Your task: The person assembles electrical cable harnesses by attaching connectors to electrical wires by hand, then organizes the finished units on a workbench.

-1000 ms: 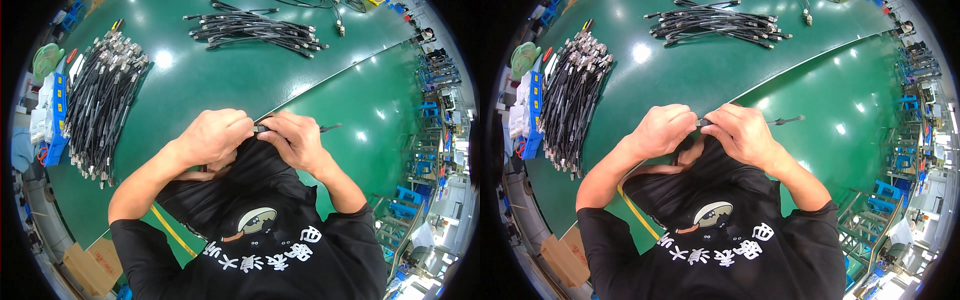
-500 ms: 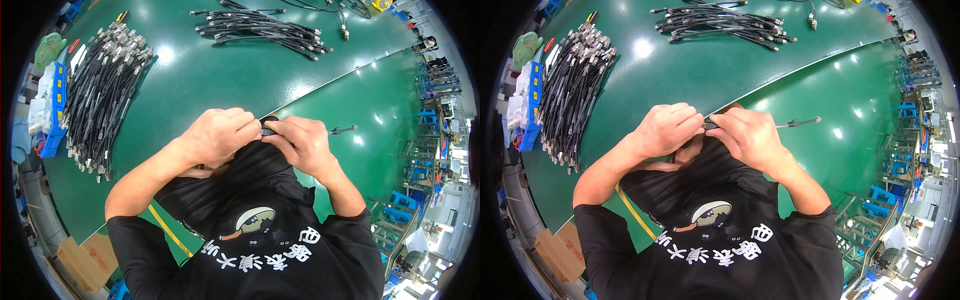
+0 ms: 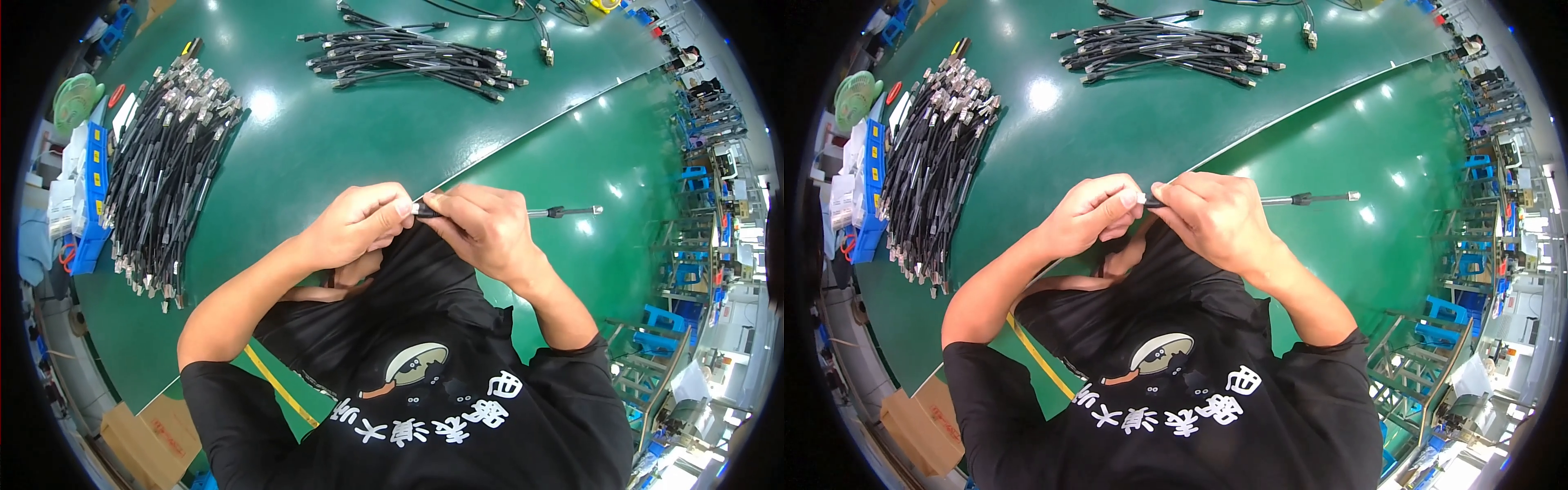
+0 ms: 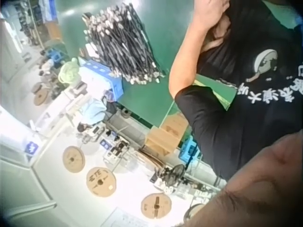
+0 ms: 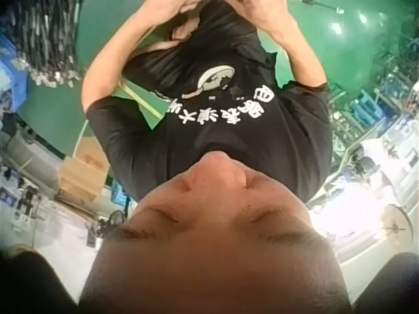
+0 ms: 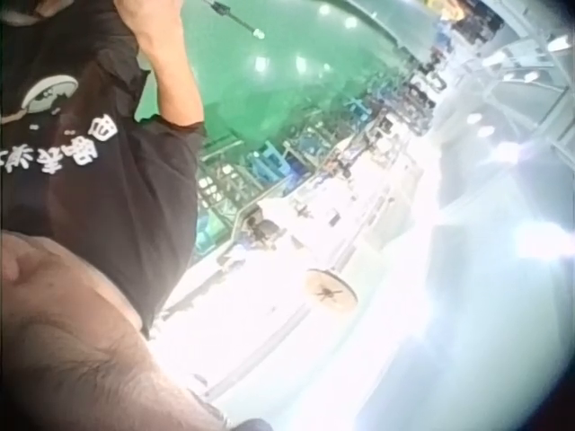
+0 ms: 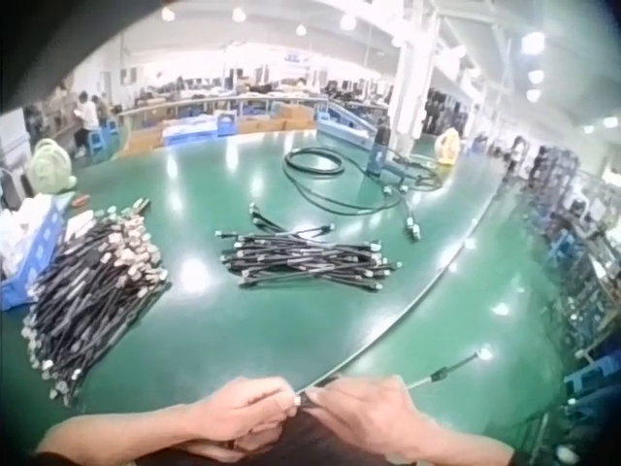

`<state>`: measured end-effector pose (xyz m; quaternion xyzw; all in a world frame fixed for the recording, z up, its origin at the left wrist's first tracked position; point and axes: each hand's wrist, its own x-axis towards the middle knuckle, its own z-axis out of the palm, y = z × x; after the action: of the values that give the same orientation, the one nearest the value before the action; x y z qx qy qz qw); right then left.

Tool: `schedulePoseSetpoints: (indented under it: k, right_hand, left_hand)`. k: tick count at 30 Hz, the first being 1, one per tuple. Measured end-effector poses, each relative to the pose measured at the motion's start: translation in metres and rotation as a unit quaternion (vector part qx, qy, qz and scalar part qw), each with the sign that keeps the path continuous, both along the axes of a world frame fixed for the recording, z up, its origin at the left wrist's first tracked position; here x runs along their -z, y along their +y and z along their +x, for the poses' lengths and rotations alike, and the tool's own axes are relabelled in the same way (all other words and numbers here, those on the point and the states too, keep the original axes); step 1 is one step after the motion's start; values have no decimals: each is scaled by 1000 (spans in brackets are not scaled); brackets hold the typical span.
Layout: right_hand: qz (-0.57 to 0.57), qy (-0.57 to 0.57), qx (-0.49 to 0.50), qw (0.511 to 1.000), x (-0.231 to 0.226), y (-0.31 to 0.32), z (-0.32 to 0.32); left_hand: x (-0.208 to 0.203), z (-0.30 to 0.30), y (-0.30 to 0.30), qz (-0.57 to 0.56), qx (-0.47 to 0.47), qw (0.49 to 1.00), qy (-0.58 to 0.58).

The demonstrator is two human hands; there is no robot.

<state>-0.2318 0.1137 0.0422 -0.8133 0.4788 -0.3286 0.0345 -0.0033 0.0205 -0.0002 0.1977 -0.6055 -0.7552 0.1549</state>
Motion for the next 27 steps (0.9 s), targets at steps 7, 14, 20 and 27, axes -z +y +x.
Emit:
schedulePoseSetpoints:
  k: [7,14,20,27]
  right_hand:
    - [143,-13,5,990,-4,2,-5]
    - [115,-14,6,993,1,5,-1]
    - [79,-68,10,994,6,-7,-8]
    - [150,-498,138,843,-31,5,-69]
  left_hand:
    - [0,1,-5,-8,18,1000,-9]
    - [-8,-2,-2,-46,17,998,-47]
    - [7,-5,-2,12,11,1000,8]
    - [16,-12,3,-50,-55,993,91]
